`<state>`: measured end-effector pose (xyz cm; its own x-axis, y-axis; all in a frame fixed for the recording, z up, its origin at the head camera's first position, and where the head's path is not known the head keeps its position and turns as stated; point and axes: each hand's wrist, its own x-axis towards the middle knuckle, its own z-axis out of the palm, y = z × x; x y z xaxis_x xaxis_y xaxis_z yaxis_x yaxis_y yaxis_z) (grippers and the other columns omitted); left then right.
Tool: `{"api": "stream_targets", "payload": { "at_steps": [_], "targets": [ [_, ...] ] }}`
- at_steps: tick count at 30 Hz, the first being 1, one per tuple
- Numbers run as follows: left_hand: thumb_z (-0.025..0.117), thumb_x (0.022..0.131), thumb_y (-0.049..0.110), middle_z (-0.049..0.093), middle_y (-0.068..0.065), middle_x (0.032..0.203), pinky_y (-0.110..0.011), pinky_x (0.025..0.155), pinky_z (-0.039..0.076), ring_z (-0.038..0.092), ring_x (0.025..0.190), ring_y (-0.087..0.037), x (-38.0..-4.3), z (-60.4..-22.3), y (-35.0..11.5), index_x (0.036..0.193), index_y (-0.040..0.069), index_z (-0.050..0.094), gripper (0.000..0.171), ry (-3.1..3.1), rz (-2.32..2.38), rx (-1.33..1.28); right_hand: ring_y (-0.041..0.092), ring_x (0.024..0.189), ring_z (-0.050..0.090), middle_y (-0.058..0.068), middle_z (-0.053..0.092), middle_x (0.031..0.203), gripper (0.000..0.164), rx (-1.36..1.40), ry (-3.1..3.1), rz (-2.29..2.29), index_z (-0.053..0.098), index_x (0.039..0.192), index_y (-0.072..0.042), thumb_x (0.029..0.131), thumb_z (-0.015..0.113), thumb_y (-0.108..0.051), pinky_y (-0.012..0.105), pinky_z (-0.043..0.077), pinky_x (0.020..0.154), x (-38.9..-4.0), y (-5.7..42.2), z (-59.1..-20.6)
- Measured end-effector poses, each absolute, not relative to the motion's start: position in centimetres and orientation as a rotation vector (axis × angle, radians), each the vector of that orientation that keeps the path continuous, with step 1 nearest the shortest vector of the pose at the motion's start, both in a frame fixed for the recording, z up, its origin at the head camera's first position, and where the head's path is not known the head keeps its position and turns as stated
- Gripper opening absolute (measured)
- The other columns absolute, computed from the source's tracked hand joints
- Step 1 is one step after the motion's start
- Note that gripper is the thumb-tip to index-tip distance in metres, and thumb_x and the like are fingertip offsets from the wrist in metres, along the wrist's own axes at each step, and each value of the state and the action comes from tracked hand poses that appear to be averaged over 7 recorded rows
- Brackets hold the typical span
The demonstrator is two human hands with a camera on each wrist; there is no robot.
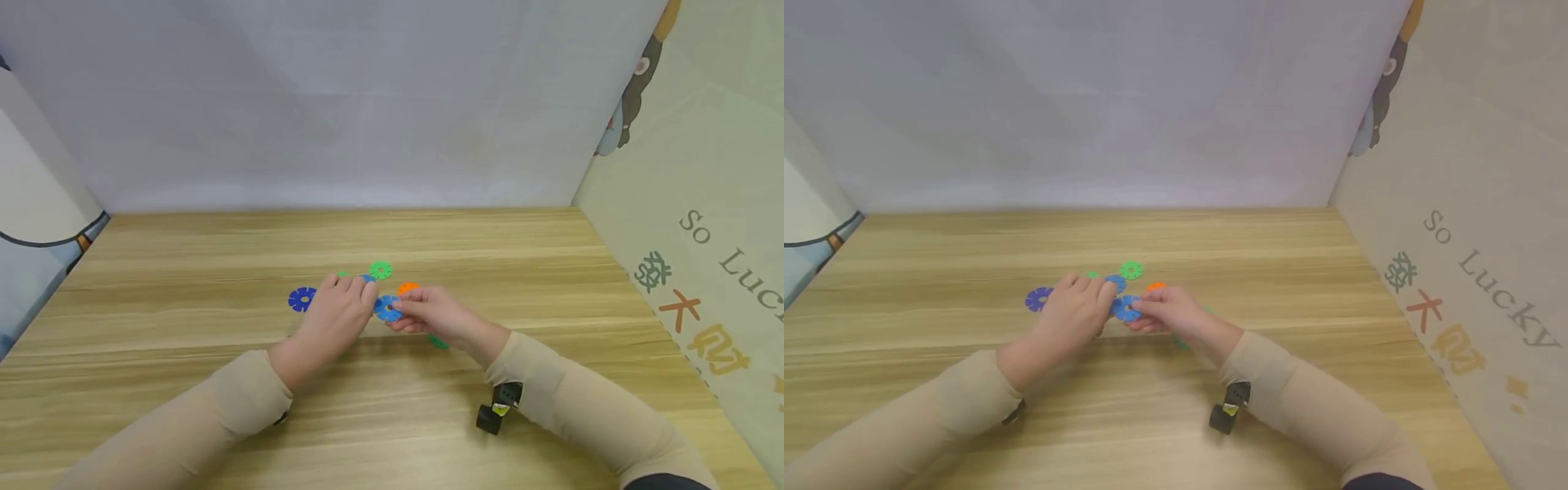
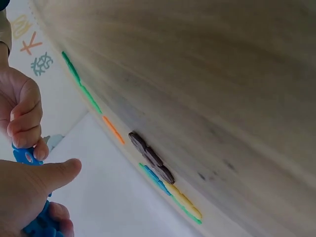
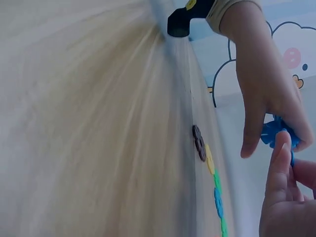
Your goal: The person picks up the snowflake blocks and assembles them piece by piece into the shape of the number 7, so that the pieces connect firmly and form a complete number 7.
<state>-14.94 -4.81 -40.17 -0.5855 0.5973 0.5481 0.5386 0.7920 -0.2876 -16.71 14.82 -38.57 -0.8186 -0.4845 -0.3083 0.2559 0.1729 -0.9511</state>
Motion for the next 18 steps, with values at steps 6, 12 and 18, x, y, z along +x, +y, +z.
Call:
{"api": "stream_targets", "payload": {
  "at_steps": [6, 12, 18],
  "targets": [
    [0.054, 0.085, -0.003, 0.034, -0.001, 0.062, -0.029, 0.057, 0.029, 0.038, 0.053, -0.018, -15.0, -40.1, -4.6, 0.074, 0.007, 0.039, 0.022, -2.348, 0.122, -0.806, 0.005, 0.064, 0.060, 0.004, 0.066, 0.076, 0.021, -0.105, 1.824, -1.782, 0.054, 0.106, 0.014, 0.097, 0.048, -0.004, 0.015, 0.049, 0.059, -16.3, 14.1, -38.4],
    [0.053, 0.084, -0.006, 0.039, -0.003, 0.062, -0.030, 0.057, 0.029, 0.040, 0.053, -0.019, -15.1, -39.8, -4.3, 0.074, 0.006, 0.041, 0.020, -2.284, 0.037, -0.783, 0.005, 0.064, 0.059, 0.006, 0.065, 0.078, 0.018, -0.053, 1.772, -1.835, 0.054, 0.103, 0.010, 0.097, 0.048, -0.005, 0.014, 0.048, 0.060, -16.3, 13.6, -37.5],
    [0.067, 0.082, 0.008, 0.045, -0.004, 0.063, -0.031, 0.059, 0.032, 0.045, 0.055, -0.021, -15.1, -39.8, -4.5, 0.078, 0.006, 0.045, 0.023, -2.261, -0.008, -0.808, 0.007, 0.064, 0.060, 0.005, 0.065, 0.076, 0.017, -0.075, 1.792, -1.781, 0.055, 0.104, 0.009, 0.097, 0.049, -0.005, 0.016, 0.049, 0.061, -16.6, 13.8, -37.4]
  ]
}}
